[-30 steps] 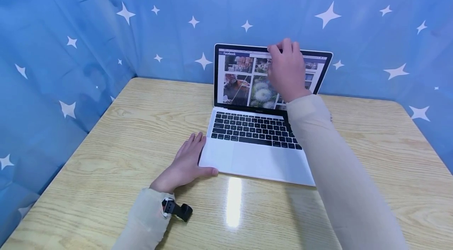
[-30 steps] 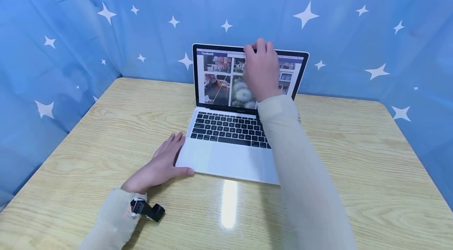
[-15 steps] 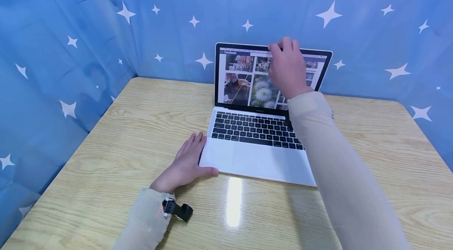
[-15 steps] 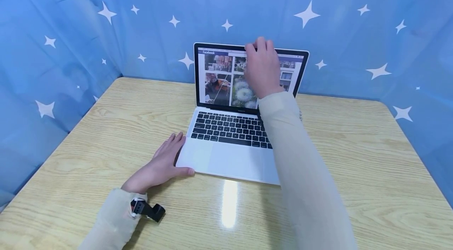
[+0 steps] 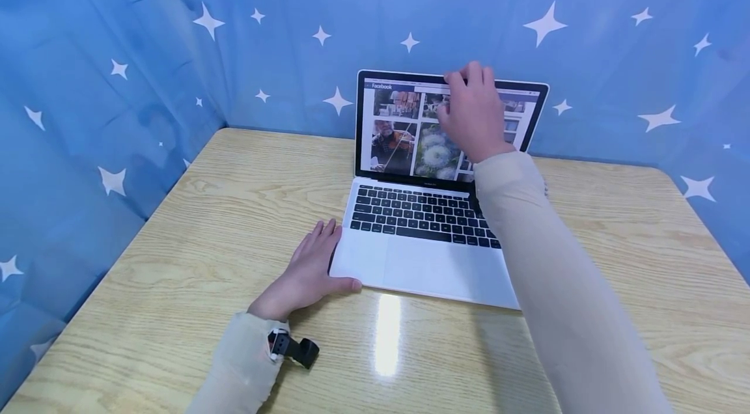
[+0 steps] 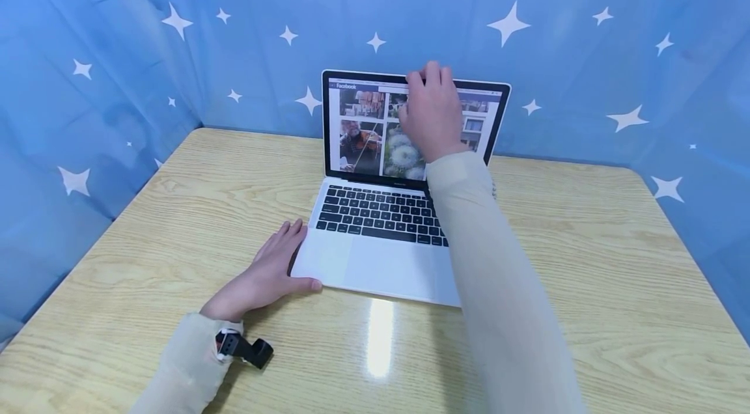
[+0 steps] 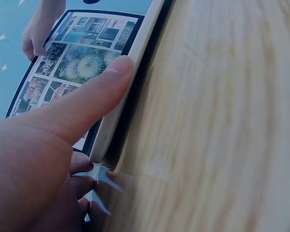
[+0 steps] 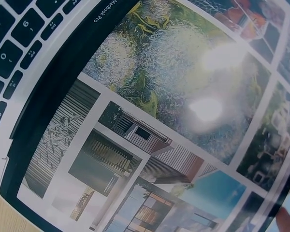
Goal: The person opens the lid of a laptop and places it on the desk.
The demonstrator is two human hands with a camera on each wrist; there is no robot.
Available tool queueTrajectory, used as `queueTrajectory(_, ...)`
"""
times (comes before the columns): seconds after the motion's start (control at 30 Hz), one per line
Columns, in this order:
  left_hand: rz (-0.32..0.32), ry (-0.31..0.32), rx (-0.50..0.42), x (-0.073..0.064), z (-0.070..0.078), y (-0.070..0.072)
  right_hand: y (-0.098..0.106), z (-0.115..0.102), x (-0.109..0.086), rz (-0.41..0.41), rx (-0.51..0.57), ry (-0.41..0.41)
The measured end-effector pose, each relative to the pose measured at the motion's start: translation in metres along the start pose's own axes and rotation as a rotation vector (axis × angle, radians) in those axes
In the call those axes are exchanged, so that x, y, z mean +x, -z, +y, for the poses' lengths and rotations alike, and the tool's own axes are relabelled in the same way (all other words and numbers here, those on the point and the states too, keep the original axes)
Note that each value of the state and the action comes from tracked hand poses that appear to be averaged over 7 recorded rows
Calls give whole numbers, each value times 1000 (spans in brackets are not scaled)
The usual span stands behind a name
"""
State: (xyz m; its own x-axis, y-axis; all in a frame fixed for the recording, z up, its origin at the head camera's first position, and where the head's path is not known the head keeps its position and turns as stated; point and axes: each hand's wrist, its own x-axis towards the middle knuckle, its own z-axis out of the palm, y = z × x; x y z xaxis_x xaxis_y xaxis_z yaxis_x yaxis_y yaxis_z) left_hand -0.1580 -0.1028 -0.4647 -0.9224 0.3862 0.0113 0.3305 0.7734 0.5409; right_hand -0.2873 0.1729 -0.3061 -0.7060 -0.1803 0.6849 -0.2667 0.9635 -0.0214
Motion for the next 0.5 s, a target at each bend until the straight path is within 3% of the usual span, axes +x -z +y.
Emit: queueTrajectory(0.5,10,-11,-7,-1,-1,-2,-11,2,3,9,35,-34)
